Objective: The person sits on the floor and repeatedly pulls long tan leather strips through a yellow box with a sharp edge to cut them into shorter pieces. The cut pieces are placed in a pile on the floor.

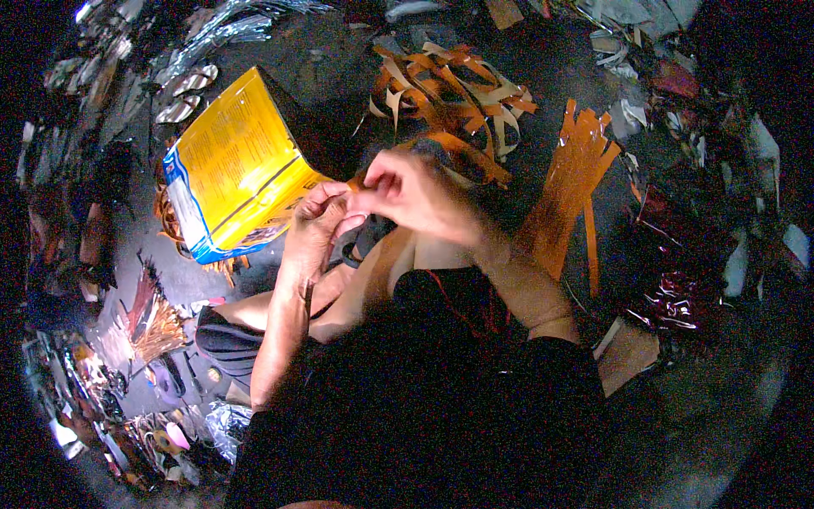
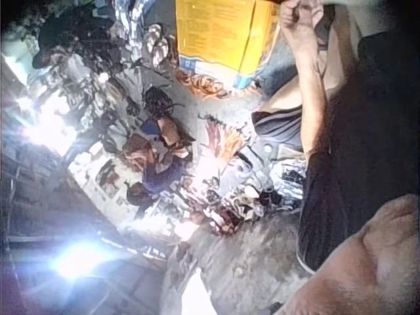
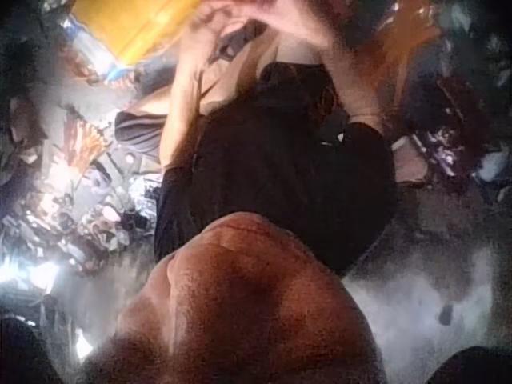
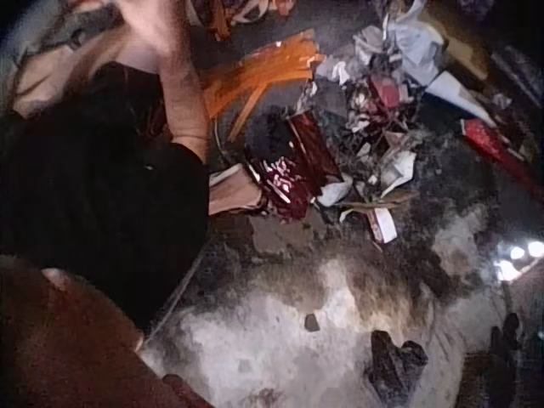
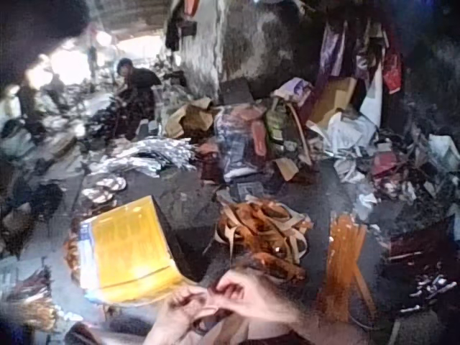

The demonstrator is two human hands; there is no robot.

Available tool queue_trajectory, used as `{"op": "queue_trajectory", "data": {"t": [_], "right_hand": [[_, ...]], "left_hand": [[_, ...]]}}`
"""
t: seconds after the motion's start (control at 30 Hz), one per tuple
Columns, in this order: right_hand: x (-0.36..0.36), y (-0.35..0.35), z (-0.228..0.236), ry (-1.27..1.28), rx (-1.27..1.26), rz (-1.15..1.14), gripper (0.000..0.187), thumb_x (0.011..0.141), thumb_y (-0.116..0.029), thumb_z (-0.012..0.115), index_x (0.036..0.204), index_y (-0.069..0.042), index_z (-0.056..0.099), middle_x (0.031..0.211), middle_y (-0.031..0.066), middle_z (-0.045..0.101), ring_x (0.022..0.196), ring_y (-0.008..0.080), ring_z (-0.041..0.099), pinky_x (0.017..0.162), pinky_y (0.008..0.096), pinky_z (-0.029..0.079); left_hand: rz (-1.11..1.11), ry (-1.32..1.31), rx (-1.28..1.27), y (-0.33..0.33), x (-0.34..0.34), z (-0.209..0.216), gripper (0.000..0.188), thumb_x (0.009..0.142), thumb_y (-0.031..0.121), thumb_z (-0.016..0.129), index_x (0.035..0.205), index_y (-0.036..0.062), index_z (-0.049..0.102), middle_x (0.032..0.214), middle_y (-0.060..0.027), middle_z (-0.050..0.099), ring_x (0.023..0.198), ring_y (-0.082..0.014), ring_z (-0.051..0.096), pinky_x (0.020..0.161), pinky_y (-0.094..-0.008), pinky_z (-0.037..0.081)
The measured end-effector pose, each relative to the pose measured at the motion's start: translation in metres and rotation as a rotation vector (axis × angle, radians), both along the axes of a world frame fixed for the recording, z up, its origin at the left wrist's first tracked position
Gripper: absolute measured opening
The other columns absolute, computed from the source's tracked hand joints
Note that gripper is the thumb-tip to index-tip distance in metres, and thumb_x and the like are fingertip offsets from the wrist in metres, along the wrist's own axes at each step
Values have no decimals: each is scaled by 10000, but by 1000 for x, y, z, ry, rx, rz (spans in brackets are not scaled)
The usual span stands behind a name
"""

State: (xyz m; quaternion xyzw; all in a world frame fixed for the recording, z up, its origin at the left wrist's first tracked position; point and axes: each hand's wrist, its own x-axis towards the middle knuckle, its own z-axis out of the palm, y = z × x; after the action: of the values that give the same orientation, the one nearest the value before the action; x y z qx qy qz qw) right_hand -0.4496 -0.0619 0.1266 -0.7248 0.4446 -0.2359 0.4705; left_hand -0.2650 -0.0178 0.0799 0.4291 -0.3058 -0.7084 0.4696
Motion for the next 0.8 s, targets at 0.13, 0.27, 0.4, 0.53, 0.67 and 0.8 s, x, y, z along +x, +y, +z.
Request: {"op": "queue_trajectory", "data": {"t": [0.13, 0.27, 0.4, 0.53, 0.67, 0.8], "right_hand": [[1, 17, -31, -363, 281, -33, 253, 873, -173, 671, 1004, 32, 601, 912, 120, 649, 846, 130, 636, 711, 273, 522], [1, 23, -24, -40, 133, 34, 162, 897, -103, 613, 980, 36, 611, 877, 83, 666, 842, 121, 642, 734, 256, 516], [-20, 14, -51, -288, 80, -85, 121, 844, -115, 601, 851, 4, 579, 660, 37, 612, 608, 128, 620, 560, 280, 513], [-169, -63, -79, -899, 488, -750, 209, 844, -220, 582, 908, -21, 589, 751, 115, 601, 670, 224, 623, 675, 383, 569], [-374, -97, -162, -1089, 272, -1343, 230, 880, -198, 524, 931, 27, 522, 813, 128, 577, 759, 259, 622, 848, 422, 556], [-368, -92, -161, -747, 279, -1347, 286, 879, -240, 570, 1015, 7, 528, 958, 109, 583, 846, 277, 606, 933, 437, 512]], "left_hand": [[-26, -141, -138, 10, -9, 2, 116, 929, 46, 555, 1029, -3, 587, 911, -69, 662, 833, -133, 649, 784, -266, 542], [62, -422, -280, 20, -9, -6, 71, 916, 76, 587, 931, 10, 607, 777, -18, 618, 691, -95, 592, 663, -234, 494], [277, -711, -275, 44, 38, -3, 11, 882, 68, 580, 880, 57, 580, 726, 30, 530, 622, -65, 485, 562, -208, 403], [479, -819, 63, 101, 163, -5, 115, 910, 144, 525, 938, 52, 588, 750, -1, 572, 645, -92, 522, 589, -227, 427], [663, -812, 264, 177, 309, -50, 278, 926, 296, 483, 953, 44, 597, 758, -30, 608, 648, -113, 553, 593, -238, 450], [717, -844, 194, 170, 283, -19, 262, 921, 287, 498, 888, 39, 578, 789, -45, 611, 688, -107, 562, 646, -238, 463]]}}
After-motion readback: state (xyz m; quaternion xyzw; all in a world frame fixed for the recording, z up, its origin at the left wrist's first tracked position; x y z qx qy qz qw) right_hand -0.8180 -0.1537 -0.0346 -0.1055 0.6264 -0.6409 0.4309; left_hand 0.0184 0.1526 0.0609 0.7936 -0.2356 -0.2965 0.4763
